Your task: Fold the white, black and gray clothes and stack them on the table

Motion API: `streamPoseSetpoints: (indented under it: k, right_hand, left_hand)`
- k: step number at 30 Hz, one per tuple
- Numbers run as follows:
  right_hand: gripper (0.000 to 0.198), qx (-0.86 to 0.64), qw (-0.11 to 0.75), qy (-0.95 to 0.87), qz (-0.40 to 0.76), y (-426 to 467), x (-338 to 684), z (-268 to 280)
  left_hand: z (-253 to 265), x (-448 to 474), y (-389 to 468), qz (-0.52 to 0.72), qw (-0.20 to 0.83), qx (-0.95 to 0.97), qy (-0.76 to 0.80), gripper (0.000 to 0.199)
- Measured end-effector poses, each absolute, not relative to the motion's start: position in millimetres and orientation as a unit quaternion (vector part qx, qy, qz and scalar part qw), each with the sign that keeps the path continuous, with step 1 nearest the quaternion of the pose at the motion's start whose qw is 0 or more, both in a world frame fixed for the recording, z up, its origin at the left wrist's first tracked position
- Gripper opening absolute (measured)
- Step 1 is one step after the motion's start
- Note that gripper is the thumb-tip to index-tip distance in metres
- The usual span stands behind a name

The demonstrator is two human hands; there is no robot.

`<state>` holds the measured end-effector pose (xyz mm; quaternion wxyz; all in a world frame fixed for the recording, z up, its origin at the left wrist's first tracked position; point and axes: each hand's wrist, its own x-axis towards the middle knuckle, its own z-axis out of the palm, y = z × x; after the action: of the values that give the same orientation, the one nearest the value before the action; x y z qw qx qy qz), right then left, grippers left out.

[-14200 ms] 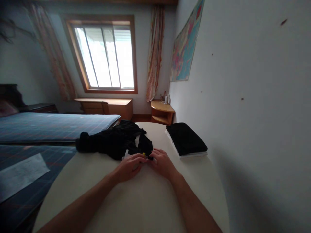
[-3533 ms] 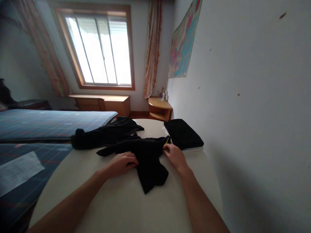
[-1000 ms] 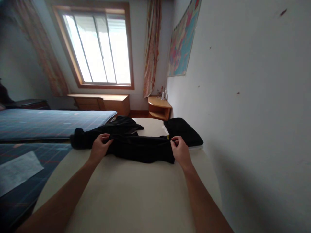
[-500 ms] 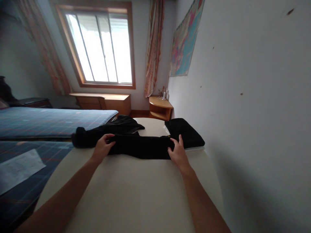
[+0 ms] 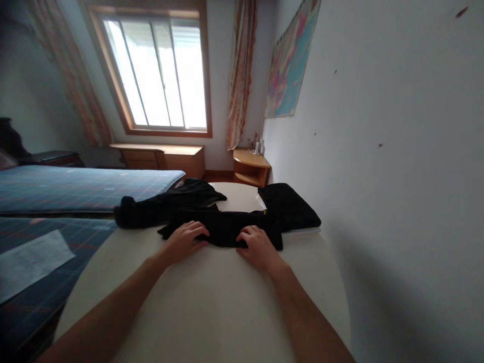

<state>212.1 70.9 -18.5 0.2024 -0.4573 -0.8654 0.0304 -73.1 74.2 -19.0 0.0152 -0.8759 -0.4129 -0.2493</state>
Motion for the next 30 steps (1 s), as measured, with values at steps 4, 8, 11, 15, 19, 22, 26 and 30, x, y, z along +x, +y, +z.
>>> streamPoseSetpoints:
  k: [4,8,11,15,19,22,26,30]
  right_hand:
    - [0.014,-0.474,0.162,-0.865,0.022,72.4,209.5,-20.1]
    - [0.013,-0.485,0.125,-0.865,0.007,73.1,205.1,-17.2]
    - [0.015,-0.494,0.125,-0.86,0.008,73.5,204.6,-16.2]
    - [0.013,-0.498,0.156,-0.852,0.053,72.5,209.0,-15.5]
    - [0.01,-0.486,0.164,-0.855,0.075,70.0,212.2,-15.1]
    - [0.009,-0.482,0.171,-0.856,0.073,68.2,211.1,-15.2]
    - [0.017,-0.485,0.167,-0.856,0.065,67.4,209.5,-16.7]
    - [0.026,-0.482,0.165,-0.859,0.042,65.8,205.7,-18.6]
  left_hand:
    - [-30.5,-62.5,73.9,-0.209,0.017,-0.876,-0.435,0.02]
    - [-34.9,-60.8,76.9,-0.214,0.024,-0.869,-0.445,0.011]
    - [-34.7,-61.0,76.5,-0.246,0.024,-0.866,-0.434,0.014]
    - [-33.8,-61.0,74.0,-0.287,0.006,-0.866,-0.41,0.017]
    - [-35.0,-61.2,72.9,-0.255,-0.012,-0.888,-0.382,0.013]
    - [-37.6,-59.2,73.1,-0.228,0.001,-0.889,-0.397,0.012]
    - [-39.1,-50.9,73.3,-0.214,0.038,-0.874,-0.434,0.012]
    - [-33.0,-44.0,70.9,-0.228,0.054,-0.863,-0.447,0.009]
